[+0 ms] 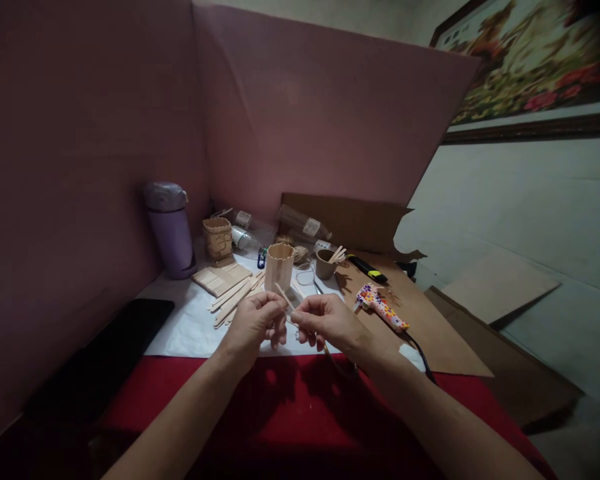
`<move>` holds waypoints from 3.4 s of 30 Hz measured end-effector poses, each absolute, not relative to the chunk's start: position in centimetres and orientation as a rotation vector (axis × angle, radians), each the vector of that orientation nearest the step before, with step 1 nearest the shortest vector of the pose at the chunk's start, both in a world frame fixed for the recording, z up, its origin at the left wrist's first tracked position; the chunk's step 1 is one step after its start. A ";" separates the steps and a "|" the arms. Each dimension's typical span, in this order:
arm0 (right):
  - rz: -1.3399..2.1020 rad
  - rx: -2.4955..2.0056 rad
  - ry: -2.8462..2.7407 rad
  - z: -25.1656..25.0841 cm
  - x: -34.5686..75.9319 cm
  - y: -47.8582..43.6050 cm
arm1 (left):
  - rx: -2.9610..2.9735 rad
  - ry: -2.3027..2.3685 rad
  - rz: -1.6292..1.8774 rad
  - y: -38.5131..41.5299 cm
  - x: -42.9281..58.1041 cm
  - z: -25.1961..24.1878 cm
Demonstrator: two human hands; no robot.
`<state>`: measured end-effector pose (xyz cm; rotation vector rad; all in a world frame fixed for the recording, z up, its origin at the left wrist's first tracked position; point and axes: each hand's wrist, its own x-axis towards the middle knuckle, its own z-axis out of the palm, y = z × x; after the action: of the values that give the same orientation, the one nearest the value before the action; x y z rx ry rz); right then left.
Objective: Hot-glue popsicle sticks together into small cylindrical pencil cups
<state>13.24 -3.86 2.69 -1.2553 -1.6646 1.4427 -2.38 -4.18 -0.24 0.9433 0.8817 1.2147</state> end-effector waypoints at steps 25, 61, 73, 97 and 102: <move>0.531 -1.035 -1.928 -2.1 13.5 -4.3 | 1.139 0.978 1.638 -3.5 -2.1 -1.1; 1.036 -1.063 -1.322 -2.5 14.4 -1.4 | 1.215 1.089 1.563 5.8 -3.3 -1.5; 0.939 -0.991 -1.320 -2.0 14.2 -2.5 | 0.899 0.712 1.316 1.1 -0.8 -1.0; 0.408 -1.048 -1.651 -2.4 14.2 -3.2 | 0.902 0.684 1.313 -0.2 1.2 -1.8; 0.465 -1.081 -1.621 -2.0 14.1 -3.5 | 0.853 0.710 1.366 0.3 0.6 -1.9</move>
<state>14.14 -3.49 -2.05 -1.0812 -1.6205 0.4653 0.58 0.34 -1.86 0.8533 0.7095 1.3656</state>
